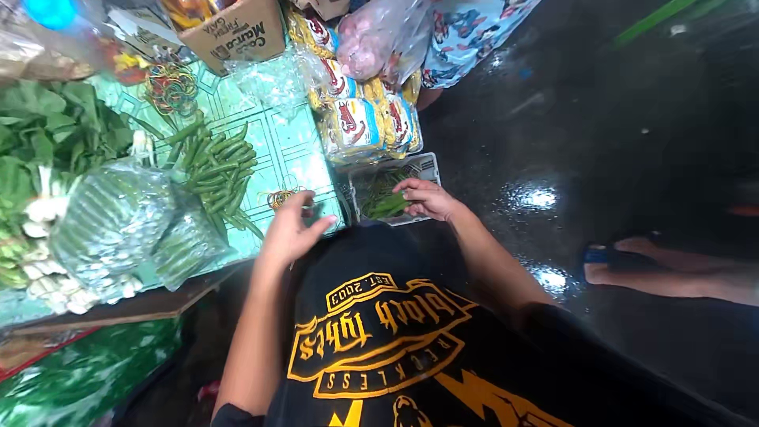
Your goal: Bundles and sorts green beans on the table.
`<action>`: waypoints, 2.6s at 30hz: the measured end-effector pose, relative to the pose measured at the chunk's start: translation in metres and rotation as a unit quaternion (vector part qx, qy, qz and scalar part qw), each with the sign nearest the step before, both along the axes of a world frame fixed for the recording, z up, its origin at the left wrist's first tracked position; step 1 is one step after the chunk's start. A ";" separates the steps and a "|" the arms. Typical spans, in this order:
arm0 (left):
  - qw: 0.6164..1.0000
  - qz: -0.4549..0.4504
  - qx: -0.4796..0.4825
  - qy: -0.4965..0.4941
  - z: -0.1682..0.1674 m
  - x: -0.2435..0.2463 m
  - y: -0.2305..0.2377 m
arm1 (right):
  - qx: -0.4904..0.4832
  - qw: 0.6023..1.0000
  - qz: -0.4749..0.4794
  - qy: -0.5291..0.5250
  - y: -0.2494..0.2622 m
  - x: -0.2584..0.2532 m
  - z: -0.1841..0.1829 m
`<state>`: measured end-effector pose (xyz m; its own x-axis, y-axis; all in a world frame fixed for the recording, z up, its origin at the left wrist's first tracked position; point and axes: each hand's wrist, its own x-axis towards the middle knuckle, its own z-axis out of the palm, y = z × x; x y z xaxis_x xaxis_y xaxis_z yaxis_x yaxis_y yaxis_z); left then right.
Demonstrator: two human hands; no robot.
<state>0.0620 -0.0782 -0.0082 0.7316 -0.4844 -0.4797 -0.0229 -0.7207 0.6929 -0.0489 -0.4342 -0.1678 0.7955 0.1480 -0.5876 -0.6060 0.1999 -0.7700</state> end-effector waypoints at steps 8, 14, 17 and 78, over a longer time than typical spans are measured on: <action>0.994 0.105 -0.009 0.009 -0.007 0.011 0.057 | -0.200 0.911 -0.207 0.294 -0.009 -0.036 -0.092; 0.960 0.178 0.149 -0.155 -0.049 0.046 0.088 | -0.213 0.941 -0.121 0.232 0.055 -0.002 -0.059; 0.930 0.185 0.213 -0.234 -0.069 0.074 0.094 | -0.188 0.964 -0.057 0.182 0.085 0.019 -0.021; 0.787 0.327 -0.520 0.060 -0.012 0.093 0.182 | -0.430 0.819 0.293 -0.243 0.298 0.258 0.061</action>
<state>0.1549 0.1041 -0.0199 0.9673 -0.1994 -0.1568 0.2273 0.4072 0.8846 0.2087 -0.1357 -0.1073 0.9064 0.2863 -0.3107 0.0158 -0.7577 -0.6524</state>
